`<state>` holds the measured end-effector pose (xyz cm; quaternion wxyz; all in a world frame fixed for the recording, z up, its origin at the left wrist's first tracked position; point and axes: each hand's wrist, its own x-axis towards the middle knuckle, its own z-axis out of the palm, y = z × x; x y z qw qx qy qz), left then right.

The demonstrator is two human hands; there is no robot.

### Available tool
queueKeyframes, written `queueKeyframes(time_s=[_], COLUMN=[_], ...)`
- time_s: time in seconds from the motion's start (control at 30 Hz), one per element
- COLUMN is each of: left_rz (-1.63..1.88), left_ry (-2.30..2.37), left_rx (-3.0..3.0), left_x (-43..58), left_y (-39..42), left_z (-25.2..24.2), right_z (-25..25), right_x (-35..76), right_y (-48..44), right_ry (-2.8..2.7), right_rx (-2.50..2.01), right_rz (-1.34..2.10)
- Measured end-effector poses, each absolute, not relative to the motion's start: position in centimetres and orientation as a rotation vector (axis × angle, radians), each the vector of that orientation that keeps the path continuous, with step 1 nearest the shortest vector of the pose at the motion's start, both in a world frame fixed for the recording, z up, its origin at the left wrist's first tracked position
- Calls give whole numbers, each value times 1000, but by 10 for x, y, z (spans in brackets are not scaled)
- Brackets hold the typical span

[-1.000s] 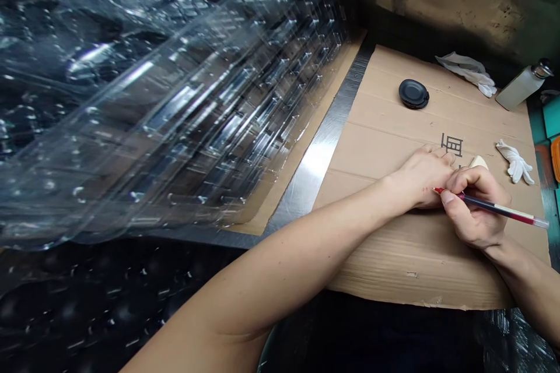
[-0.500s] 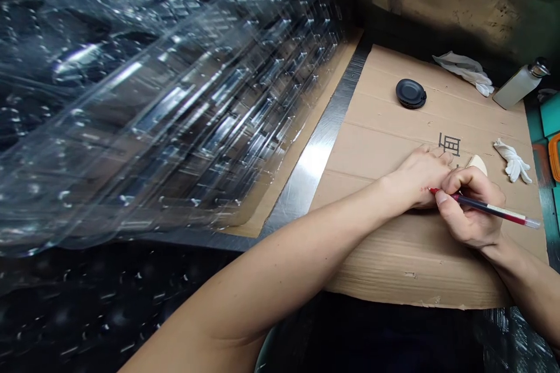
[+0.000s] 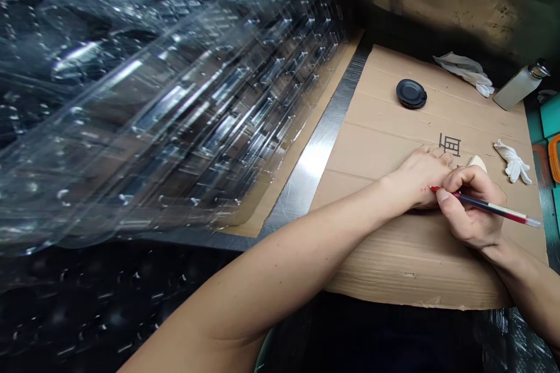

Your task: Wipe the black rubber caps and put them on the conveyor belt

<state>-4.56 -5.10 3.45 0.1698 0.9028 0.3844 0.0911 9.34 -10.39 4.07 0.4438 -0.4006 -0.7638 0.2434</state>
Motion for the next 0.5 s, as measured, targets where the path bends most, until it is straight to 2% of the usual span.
queueKeyframes(time_s=[0.5], left_rz=[213], left_ry=[1070], left_rx=[2645], left_x=[-47], left_y=[-51], left_z=[35], right_z=[38], right_x=[96], right_y=[-105], right_ry=[-1917], right_rx=[-934], right_rz=[654])
